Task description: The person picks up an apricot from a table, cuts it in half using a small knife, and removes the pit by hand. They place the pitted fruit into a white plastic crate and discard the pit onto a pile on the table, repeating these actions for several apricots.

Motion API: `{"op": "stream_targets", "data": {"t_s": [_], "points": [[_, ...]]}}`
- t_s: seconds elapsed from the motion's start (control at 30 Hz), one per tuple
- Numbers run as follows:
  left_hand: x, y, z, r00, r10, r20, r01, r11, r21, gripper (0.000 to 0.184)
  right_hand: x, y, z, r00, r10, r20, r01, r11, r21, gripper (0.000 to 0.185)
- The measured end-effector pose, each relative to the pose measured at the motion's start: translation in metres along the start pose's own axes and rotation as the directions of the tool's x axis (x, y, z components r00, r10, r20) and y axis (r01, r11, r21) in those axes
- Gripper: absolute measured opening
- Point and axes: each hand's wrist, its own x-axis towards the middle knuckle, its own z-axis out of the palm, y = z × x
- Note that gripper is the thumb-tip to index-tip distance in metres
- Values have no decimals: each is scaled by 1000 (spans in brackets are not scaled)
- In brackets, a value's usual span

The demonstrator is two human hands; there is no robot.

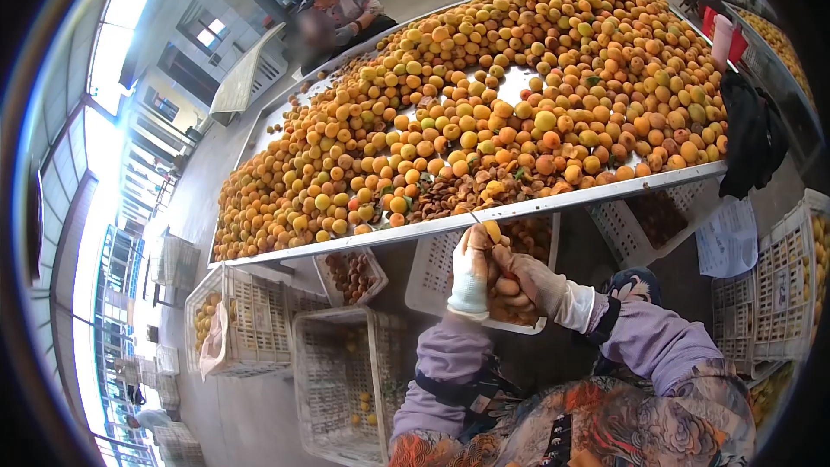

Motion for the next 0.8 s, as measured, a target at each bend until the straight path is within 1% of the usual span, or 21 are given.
{"op": "stream_targets", "data": {"t_s": [0.07, 0.1, 0.13, 0.17, 0.2, 0.23, 0.27, 0.33, 0.37, 0.4, 0.43, 0.47, 0.5, 0.53, 0.6, 0.63, 0.67, 0.7, 0.73, 0.77, 0.8], "points": [[1, 3, 0, 994, -88, 57, 98, 976, -196, 42, 4, 1, -5, 963, 10, 270, -39, 994, 102, 42], [1, 4, 1, 996, -84, 40, 90, 977, -191, 45, 4, 1, -4, 964, 7, 267, -36, 994, 105, 42], [2, 9, 3, 995, -87, 44, 93, 978, -188, 45, 3, -5, 5, 977, -4, 213, -19, 994, 104, 42], [2, 13, 5, 988, -149, 27, 151, 951, -269, 46, 3, -9, 10, 987, -14, 158, -3, 995, 105, 42], [3, 15, 7, 977, -211, 15, 203, 915, -349, 46, 4, -10, 8, 988, -16, 156, -1, 994, 109, 42], [4, 13, 3, 994, -103, 25, 105, 945, -310, 45, 6, -12, 6, 990, -51, 129, 55, 998, -33, 42], [7, 12, 2, 994, -104, 30, 108, 946, -307, 45, 7, -15, 4, 990, -89, 105, 107, 979, -175, 42], [11, 14, -1, 993, 73, -93, -102, 925, -365, 39, -3, -22, -6, 989, -100, 108, 120, 972, -204, 42], [5, 28, -1, 984, 106, -142, -135, 968, -212, 41, -9, -27, -9, 988, -105, 115, 130, 963, -236, 42], [7, 23, -7, 974, 144, -173, -150, 988, -27, 42, -12, -33, -10, 988, -105, 111, 129, 964, -233, 42], [5, 28, -3, 966, 215, -144, -200, 973, 111, 43, -15, -39, -10, 978, -209, -4, 202, 948, -246, 43], [2, 33, 3, 955, 278, -103, -247, 937, 246, 44, -17, -44, -10, 943, -309, -121, 270, 926, -265, 43], [5, 28, 5, 900, 435, -22, -380, 809, 448, 44, -12, -48, -12, 932, -311, -183, 270, 937, -220, 45], [7, 23, 7, 822, 562, 92, -492, 620, 612, 44, -2, -43, -21, 930, -313, -191, 271, 938, -215, 45], [-2, 30, 25, 833, 528, 166, -500, 589, 635, 44, 29, -26, -48, 848, -510, -143, 395, 789, -470, 37], [-2, 27, 28, 823, 532, 196, -507, 535, 675, 45, 37, -22, -49, 800, -595, -77, 500, 731, -464, 33], [-2, 25, 31, 813, 536, 226, -513, 479, 713, 46, 42, -18, -50, 798, -597, -84, 499, 733, -462, 33], [0, 24, 33, 799, 559, 220, -515, 448, 731, 47, 47, -14, -51, 790, -606, -95, 524, 747, -409, 31], [0, 21, 34, 802, 554, 223, -514, 451, 730, 47, 51, -10, -53, 782, -614, -108, 547, 758, -355, 29], [0, 16, 34, 817, 553, 162, -480, 496, 724, 46, 59, -9, -56, 775, -619, -125, 508, 730, -458, 28], [0, 13, 35, 830, 548, 105, -447, 540, 713, 45, 58, -3, -60, 773, -619, -137, 507, 733, -454, 28]]}}
